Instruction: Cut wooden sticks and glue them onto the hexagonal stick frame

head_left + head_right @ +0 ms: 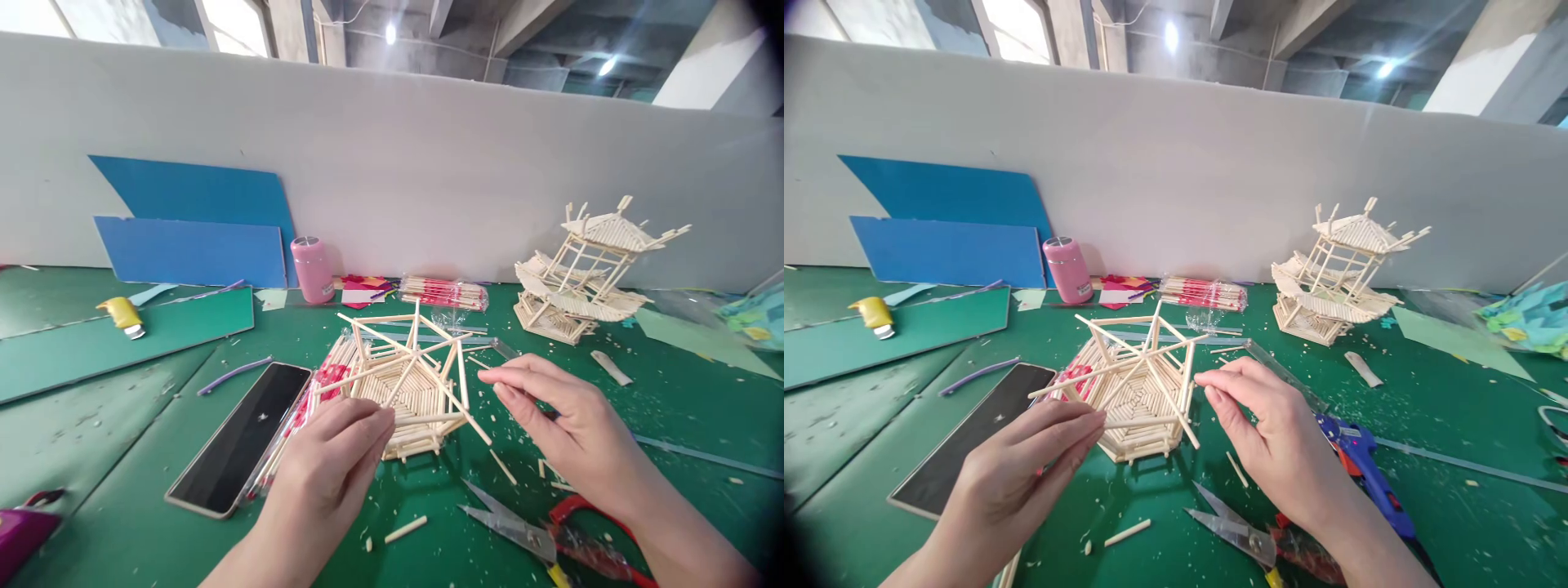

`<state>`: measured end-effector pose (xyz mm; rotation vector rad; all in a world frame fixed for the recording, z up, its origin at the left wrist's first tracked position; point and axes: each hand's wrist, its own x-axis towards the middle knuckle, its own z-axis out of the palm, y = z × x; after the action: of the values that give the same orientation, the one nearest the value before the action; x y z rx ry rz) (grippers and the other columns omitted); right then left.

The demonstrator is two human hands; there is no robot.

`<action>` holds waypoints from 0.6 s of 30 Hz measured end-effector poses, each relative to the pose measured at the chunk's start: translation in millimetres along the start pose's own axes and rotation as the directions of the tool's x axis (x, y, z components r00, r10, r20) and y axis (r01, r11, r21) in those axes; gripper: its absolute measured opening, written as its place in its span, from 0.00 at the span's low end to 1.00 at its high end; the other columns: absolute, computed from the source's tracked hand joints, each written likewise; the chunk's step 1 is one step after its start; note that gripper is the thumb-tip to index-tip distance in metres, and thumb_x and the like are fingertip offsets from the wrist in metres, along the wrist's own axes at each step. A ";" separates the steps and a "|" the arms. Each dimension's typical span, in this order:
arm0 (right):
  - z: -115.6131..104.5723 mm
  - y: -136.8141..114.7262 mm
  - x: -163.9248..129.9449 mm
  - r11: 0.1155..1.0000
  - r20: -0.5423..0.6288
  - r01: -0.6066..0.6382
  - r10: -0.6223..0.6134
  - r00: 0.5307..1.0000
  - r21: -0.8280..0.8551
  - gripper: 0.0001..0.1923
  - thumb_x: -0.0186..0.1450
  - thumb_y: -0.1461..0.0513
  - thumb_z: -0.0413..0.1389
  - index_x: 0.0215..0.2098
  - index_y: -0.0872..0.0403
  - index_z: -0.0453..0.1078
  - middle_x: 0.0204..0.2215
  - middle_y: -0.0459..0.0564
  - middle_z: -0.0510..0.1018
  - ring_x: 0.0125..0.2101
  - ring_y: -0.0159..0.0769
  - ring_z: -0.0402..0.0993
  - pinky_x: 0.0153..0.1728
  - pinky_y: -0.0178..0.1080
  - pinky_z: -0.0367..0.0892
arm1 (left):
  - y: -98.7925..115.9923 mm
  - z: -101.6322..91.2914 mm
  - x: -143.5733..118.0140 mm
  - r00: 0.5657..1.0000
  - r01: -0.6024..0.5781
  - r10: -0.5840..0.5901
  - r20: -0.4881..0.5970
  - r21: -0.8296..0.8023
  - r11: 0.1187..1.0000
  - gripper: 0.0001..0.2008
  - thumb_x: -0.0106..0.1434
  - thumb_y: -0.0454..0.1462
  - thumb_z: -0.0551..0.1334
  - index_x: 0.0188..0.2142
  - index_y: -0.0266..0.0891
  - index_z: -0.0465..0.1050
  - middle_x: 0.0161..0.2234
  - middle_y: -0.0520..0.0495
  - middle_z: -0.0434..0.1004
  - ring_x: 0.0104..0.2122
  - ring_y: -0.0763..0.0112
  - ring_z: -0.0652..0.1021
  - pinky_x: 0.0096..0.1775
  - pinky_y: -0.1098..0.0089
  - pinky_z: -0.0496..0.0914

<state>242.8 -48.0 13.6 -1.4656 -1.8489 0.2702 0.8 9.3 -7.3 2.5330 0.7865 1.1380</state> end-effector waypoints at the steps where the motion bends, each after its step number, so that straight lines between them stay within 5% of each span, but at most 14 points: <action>1: 1.6 -2.5 0.6 1.000 0.001 0.010 -0.010 1.000 0.010 0.11 0.65 0.64 0.49 0.43 0.51 0.70 0.35 0.48 0.72 0.35 0.30 0.70 0.34 0.33 0.66 | 0.1 -0.2 0.4 1.000 0.003 -0.003 0.001 -0.001 1.000 0.09 0.60 0.27 0.57 0.37 0.38 0.72 0.32 0.46 0.75 0.29 0.70 0.76 0.29 0.73 0.71; 10: 25.0 -23.0 11.7 0.973 0.068 0.197 -0.190 0.979 -0.117 0.08 0.62 0.65 0.52 0.37 0.53 0.73 0.29 0.47 0.68 0.32 0.32 0.64 0.32 0.36 0.63 | 0.6 2.2 1.3 0.999 0.032 -0.032 -0.021 -0.014 0.999 0.09 0.58 0.27 0.58 0.36 0.38 0.73 0.32 0.46 0.76 0.29 0.70 0.76 0.29 0.72 0.71; 18: 35.6 -24.9 14.1 0.963 0.120 0.224 -0.206 0.971 -0.153 0.09 0.64 0.65 0.50 0.33 0.53 0.73 0.26 0.46 0.65 0.29 0.33 0.59 0.28 0.37 0.58 | 2.6 6.5 -2.8 0.989 0.091 -0.091 -0.118 -0.013 0.996 0.09 0.57 0.29 0.60 0.39 0.34 0.72 0.28 0.45 0.76 0.27 0.69 0.76 0.28 0.70 0.72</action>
<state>199.7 -33.5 9.1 -1.3650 -2.1392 0.0885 5.2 5.5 -12.1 2.4148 0.9152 1.2672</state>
